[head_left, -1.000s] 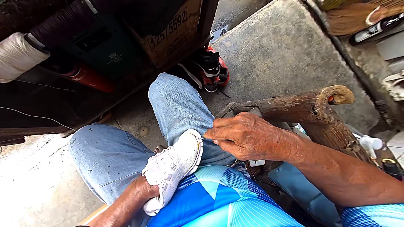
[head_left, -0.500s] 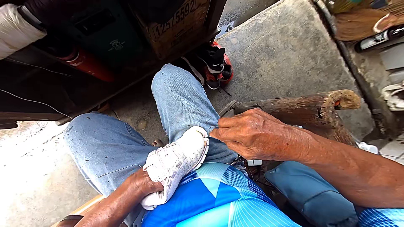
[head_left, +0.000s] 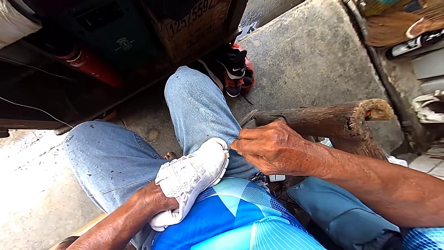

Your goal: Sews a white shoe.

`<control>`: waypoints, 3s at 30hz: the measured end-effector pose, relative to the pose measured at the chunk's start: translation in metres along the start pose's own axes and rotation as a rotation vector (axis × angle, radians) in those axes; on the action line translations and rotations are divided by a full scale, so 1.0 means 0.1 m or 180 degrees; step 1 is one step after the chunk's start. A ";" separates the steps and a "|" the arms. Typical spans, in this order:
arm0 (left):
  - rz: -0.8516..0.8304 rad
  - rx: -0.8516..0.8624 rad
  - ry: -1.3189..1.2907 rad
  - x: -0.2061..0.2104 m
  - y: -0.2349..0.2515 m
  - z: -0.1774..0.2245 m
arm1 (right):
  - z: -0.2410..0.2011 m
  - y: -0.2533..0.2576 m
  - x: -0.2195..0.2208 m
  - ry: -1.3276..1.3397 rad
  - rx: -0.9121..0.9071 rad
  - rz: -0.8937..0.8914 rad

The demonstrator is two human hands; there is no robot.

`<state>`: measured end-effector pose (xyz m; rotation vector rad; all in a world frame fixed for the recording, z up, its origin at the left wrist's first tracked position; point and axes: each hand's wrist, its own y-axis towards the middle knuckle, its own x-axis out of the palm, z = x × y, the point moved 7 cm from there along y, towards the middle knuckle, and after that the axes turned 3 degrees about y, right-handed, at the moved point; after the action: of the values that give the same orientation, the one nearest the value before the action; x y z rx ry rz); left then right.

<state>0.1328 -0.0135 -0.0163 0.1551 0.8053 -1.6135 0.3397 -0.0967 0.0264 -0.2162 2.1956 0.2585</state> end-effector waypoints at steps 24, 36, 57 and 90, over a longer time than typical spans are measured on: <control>0.0110 0.0350 0.0241 -0.04 0.08 0.05 | 0.22 0.03 0.17 0.0943 0.0321 0.0102; -0.0016 0.0201 0.0250 -0.07 0.09 0.07 | 0.19 0.13 0.14 0.0541 0.0145 -0.0017; 0.0440 0.0234 0.0466 -0.08 -0.19 -0.09 | 0.11 0.05 0.09 0.1400 0.0276 0.0047; 0.3462 0.0282 -0.2056 -0.10 -2.19 -0.98 | 0.30 -0.10 0.13 0.0779 0.0629 0.0069</control>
<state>-0.0982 0.0489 0.0053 0.0936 0.0655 -0.5801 0.3580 -0.0988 -0.0024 -0.1189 2.4487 0.0259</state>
